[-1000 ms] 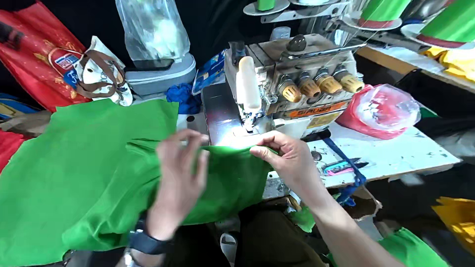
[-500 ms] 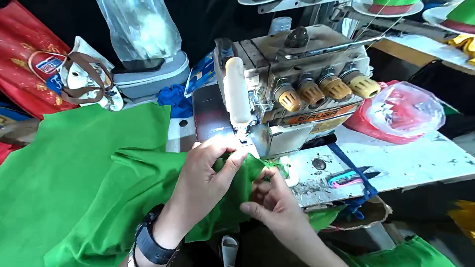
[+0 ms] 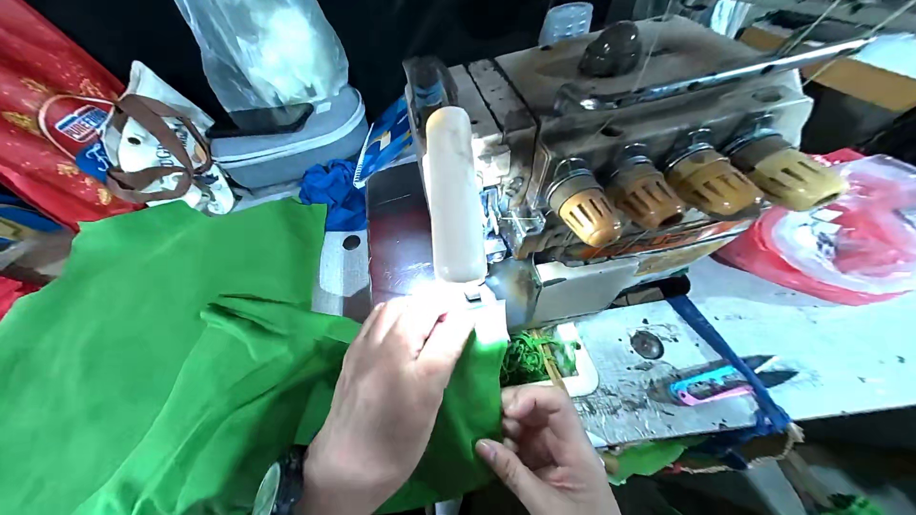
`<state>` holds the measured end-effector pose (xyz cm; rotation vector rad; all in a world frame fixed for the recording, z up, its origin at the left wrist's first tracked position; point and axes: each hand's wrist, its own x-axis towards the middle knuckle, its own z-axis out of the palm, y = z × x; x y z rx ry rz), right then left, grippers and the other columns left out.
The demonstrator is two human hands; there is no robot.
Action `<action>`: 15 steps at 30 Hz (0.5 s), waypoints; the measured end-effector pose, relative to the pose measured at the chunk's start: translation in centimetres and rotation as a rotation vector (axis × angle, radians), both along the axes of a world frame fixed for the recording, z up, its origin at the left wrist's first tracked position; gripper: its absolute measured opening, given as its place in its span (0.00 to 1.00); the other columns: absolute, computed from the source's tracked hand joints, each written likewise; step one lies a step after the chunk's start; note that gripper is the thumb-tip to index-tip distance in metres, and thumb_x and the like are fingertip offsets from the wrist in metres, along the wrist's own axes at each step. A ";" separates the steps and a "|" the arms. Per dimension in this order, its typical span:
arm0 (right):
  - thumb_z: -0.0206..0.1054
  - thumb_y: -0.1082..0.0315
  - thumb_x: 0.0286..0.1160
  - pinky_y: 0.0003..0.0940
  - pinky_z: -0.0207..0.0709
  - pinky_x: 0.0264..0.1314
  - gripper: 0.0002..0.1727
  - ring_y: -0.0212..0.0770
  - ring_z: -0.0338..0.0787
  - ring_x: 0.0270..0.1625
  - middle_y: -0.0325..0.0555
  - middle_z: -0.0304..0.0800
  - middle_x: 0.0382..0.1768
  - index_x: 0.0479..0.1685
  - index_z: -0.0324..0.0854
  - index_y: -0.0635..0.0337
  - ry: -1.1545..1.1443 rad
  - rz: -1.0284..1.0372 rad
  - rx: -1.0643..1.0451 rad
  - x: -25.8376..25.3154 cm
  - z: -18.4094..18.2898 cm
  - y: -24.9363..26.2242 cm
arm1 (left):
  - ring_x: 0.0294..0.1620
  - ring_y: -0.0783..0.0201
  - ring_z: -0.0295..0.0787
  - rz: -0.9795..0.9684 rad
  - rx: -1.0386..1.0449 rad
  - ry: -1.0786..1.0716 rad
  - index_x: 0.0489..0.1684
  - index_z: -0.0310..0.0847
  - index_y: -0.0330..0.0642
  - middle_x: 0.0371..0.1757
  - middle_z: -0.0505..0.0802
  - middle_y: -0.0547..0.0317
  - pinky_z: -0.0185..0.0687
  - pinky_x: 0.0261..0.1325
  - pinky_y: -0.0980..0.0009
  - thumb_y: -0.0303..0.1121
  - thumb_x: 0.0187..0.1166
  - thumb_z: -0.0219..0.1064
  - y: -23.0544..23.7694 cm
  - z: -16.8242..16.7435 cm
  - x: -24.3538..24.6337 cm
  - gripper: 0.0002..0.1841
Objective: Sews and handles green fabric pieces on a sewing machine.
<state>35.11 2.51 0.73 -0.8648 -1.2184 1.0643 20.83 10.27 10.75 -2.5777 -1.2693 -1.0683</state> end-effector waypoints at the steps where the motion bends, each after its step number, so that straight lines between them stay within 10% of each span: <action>1: 0.71 0.74 0.76 0.16 0.84 0.49 0.14 0.15 0.86 0.48 0.30 0.87 0.50 0.53 0.72 0.58 -0.015 0.010 0.025 0.2 -0.1 0.0 | 0.47 0.52 0.93 -0.013 0.046 0.016 0.41 0.94 0.33 0.42 0.95 0.43 0.87 0.53 0.63 0.21 0.76 0.63 0.0 -0.6 -0.3 0.10; 9: 0.70 0.76 0.78 0.18 0.83 0.57 0.13 0.19 0.86 0.53 0.31 0.85 0.50 0.54 0.78 0.51 0.107 0.210 0.061 1.7 0.0 0.0 | 0.69 0.52 0.75 0.176 0.118 0.090 0.61 0.85 0.45 0.58 0.88 0.49 0.57 0.77 0.58 0.54 0.91 0.48 -1.8 -4.8 0.0 0.25; 15: 0.69 0.75 0.78 0.15 0.84 0.50 0.12 0.17 0.86 0.53 0.29 0.85 0.52 0.54 0.79 0.50 0.063 0.141 0.037 2.0 0.9 0.6 | 0.64 0.50 0.82 0.246 0.068 0.043 0.54 0.90 0.41 0.63 0.91 0.44 0.64 0.70 0.51 0.60 0.87 0.52 -0.8 -4.1 0.2 0.31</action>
